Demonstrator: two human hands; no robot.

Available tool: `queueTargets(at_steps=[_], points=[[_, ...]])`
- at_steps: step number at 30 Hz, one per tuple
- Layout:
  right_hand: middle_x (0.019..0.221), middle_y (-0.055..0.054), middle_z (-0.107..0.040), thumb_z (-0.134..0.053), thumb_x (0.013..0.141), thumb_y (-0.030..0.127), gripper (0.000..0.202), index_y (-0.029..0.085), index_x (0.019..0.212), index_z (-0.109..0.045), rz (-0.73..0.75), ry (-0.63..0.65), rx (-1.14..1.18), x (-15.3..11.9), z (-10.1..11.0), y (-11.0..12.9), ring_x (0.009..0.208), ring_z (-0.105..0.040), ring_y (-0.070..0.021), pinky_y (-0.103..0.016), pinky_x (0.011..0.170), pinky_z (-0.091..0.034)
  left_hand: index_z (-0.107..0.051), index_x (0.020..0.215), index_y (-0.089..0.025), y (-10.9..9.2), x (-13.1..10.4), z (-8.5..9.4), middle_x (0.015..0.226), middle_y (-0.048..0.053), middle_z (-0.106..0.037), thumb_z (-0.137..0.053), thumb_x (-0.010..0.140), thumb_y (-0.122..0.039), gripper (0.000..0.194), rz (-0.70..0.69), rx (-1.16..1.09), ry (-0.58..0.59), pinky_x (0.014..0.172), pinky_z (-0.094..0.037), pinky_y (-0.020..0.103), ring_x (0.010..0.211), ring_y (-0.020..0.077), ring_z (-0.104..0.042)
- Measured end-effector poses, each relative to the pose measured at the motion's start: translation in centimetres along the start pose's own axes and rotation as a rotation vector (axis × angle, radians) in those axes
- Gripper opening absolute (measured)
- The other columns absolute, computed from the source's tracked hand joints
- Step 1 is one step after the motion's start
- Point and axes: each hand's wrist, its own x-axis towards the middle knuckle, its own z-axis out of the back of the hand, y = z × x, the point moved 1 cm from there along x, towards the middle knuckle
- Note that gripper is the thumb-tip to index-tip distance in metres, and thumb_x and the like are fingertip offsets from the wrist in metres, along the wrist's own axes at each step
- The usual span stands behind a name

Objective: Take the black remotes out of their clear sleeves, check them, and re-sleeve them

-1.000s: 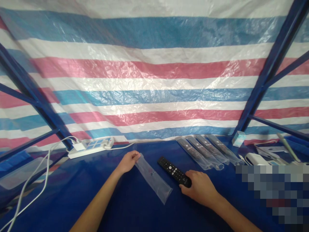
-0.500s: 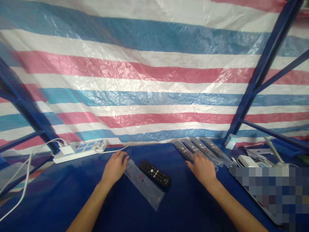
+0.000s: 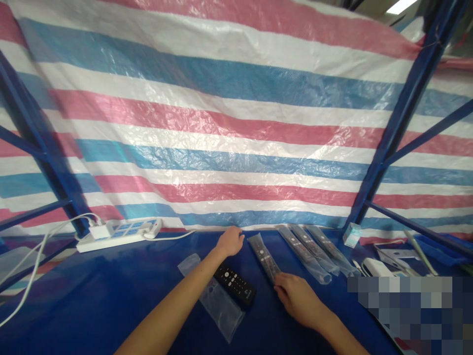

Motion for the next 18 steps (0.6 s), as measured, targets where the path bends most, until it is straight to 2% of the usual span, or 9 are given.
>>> queueTargets(at_steps=[3,5,8,12,18], points=[[0.089,-0.003,-0.066,-0.043,0.089,0.020,0.020,0.020,0.076,-0.059,0.021,-0.022,0.103,-0.4,-0.5,-0.6,0.081,-0.061,-0.0147,-0.024,0.070,-0.040,-0.070,0.074,-0.011,0.5,2.1,-1.2,0.083,0.010,-0.071,-0.052,0.085,-0.023,0.024,0.054,-0.030,0.113,0.076,-0.046,0.029,0.083,0.0226,-0.064],[0.085,-0.002,-0.064,-0.045,0.089,0.025,0.020,0.021,0.073,-0.057,-0.002,-0.047,0.137,-0.5,-0.8,-1.0,0.077,-0.059,-0.0141,-0.024,0.067,-0.039,-0.069,0.072,-0.012,0.9,2.8,-1.7,0.077,0.005,-0.070,-0.055,0.085,-0.024,0.023,0.077,-0.055,0.178,0.073,-0.047,0.027,0.078,0.0196,-0.064],[0.080,-0.002,-0.061,-0.046,0.089,0.030,0.023,0.021,0.070,-0.054,-0.027,-0.080,0.162,-0.4,-1.1,-1.4,0.071,-0.056,-0.0136,-0.024,0.063,-0.037,-0.067,0.087,-0.012,1.3,3.1,-2.2,0.089,0.003,-0.068,-0.056,0.088,-0.029,0.020,0.109,-0.072,0.244,0.077,-0.050,0.031,0.083,0.0176,-0.063],[0.076,-0.001,-0.059,-0.044,0.090,0.033,0.027,0.021,0.067,-0.051,-0.031,-0.110,0.191,-0.3,-1.4,-1.5,0.068,-0.054,-0.0133,-0.024,0.061,-0.036,-0.058,0.111,-0.014,1.3,3.3,-2.8,0.111,0.006,-0.060,-0.055,0.089,-0.037,0.031,0.133,-0.060,0.290,0.082,-0.052,0.040,0.096,0.0211,-0.060],[0.073,-0.001,-0.057,-0.045,0.090,0.033,0.028,0.021,0.065,-0.050,-0.033,-0.130,0.225,-0.3,-1.8,-1.9,0.065,-0.052,-0.0130,-0.024,0.060,-0.035,-0.055,0.117,-0.015,0.8,3.3,-3.0,0.117,0.008,-0.058,-0.055,0.089,-0.036,0.034,0.122,-0.017,0.315,0.084,-0.052,0.042,0.100,0.0220,-0.059]])
